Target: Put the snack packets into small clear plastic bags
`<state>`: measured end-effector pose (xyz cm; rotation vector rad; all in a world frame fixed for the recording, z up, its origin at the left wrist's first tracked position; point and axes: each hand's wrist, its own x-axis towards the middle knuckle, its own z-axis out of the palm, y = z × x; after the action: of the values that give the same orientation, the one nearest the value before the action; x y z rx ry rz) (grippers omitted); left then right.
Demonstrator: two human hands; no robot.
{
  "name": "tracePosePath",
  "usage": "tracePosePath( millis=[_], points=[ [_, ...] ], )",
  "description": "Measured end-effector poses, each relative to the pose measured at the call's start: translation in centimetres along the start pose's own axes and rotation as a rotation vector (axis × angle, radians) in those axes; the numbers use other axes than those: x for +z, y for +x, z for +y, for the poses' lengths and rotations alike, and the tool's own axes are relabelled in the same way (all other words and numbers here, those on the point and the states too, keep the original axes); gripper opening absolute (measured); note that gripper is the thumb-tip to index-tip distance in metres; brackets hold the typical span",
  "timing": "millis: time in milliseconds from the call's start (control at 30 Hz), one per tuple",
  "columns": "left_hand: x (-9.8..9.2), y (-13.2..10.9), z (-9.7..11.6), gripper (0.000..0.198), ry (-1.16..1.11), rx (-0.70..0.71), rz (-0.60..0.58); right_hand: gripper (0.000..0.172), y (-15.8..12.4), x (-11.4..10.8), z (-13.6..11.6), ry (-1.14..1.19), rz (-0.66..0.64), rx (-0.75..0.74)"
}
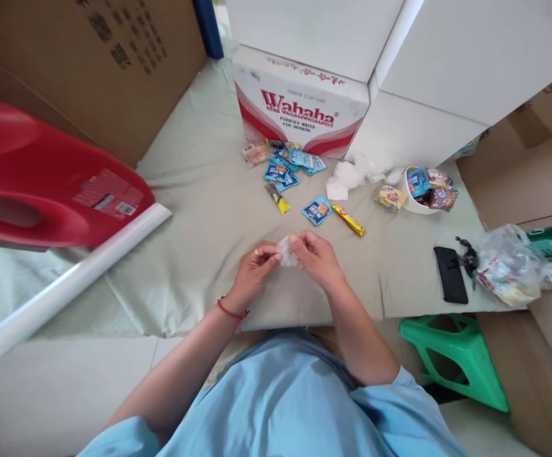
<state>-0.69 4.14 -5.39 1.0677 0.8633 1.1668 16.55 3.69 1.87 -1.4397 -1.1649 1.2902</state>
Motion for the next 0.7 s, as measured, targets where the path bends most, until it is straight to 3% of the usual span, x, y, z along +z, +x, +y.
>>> tracePosePath(
  millis=[100, 233, 400, 533, 633, 700],
  points=[
    [-0.1, -0.3, 0.6, 0.023, 0.135, 0.113, -0.077, 0.052, -0.9, 1.6, 1.5, 0.065, 0.021, 0.028],
    [-0.1, -0.6, 0.9, 0.025, 0.163, 0.108, -0.053, 0.046, -0.9, 0.6, 2.0, 0.097, 0.048, -0.001],
    [-0.3, -0.7, 0.6, 0.035, 0.037, -0.017, 0.018, 0.041, -1.4, -1.4, 1.7, 0.246, 0.113, 0.050],
    [-0.4, -0.4, 0.3, 0.040, -0.198, -0.090, 0.130, 0.039, -2.1, -2.6, 2.2, 0.388, 0.177, 0.071],
    [-0.5, -0.2, 0.4, 0.044, -0.326, -0.167, 0.135, 0.039, -2.6, -3.9, 3.3, 0.312, 0.196, 0.113],
    [-0.5, -0.1, 0.6, 0.046, -0.330, -0.205, 0.097, 0.037, -3.0, -4.8, 4.1, 0.114, 0.256, 0.107]
  ],
)
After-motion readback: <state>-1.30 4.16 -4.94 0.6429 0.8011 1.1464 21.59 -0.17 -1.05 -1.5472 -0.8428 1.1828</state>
